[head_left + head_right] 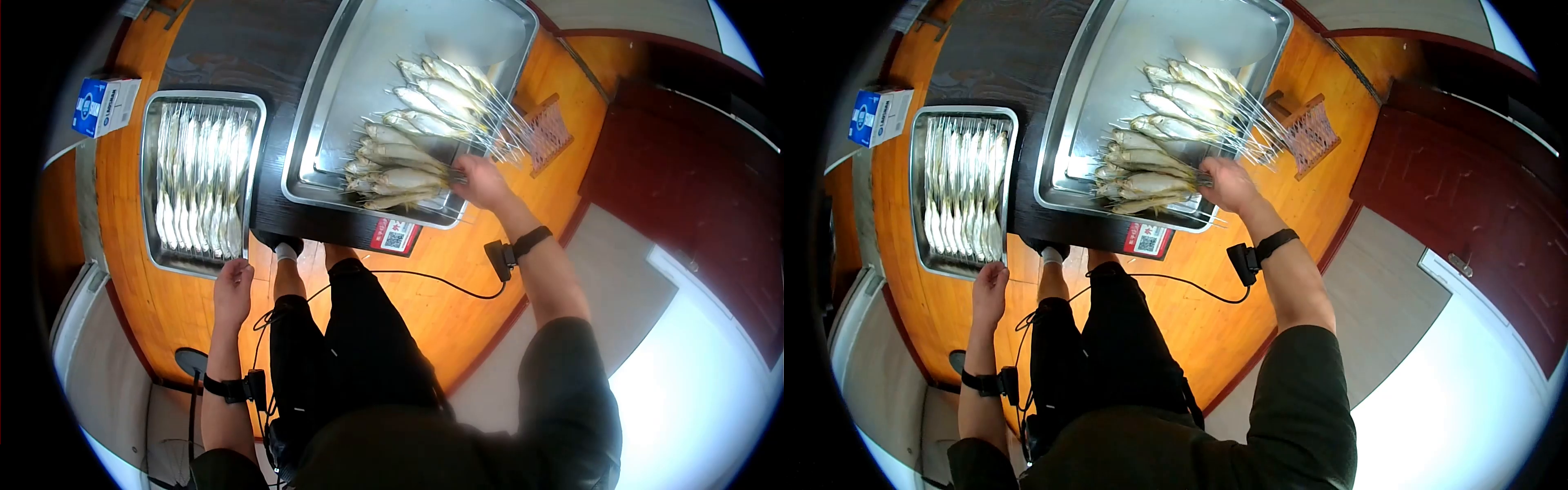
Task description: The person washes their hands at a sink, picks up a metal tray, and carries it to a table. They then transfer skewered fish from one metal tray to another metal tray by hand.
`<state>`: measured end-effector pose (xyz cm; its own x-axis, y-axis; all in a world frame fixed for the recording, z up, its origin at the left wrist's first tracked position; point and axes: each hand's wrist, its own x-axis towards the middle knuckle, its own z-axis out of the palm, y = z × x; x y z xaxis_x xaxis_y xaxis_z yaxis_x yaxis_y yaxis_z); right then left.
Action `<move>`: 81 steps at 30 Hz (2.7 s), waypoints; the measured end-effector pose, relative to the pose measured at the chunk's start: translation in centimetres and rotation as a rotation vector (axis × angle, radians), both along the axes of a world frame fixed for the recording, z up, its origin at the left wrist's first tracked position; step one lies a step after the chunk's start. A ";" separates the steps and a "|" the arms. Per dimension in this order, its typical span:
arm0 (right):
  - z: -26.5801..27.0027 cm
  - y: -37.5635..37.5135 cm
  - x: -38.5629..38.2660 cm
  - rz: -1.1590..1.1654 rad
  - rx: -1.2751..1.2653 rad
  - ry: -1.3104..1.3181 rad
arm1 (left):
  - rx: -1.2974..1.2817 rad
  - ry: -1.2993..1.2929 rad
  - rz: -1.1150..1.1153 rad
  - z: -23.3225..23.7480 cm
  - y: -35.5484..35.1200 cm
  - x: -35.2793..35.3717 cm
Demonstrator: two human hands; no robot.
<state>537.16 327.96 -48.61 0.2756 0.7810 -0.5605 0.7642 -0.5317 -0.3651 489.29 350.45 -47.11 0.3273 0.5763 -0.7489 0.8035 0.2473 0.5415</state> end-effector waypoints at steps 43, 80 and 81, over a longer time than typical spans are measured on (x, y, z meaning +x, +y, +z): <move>7.0 -3.8 -10.0 -0.773 -0.053 0.403 | -0.002 -0.100 -0.011 3.2 0.3 3.9; -3.6 31.8 -43.0 -1.812 0.692 0.730 | -0.801 -0.293 0.288 -5.5 14.6 -1.8; -4.9 31.2 -43.2 -1.649 0.619 0.481 | -0.803 -0.292 0.283 -6.0 14.1 -1.9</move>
<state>493.94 359.16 -53.52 0.8121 0.0122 -0.5834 -0.5598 -0.2659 -0.7848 487.37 364.59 -53.12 0.4930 0.0031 -0.8700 0.5122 0.8073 0.2931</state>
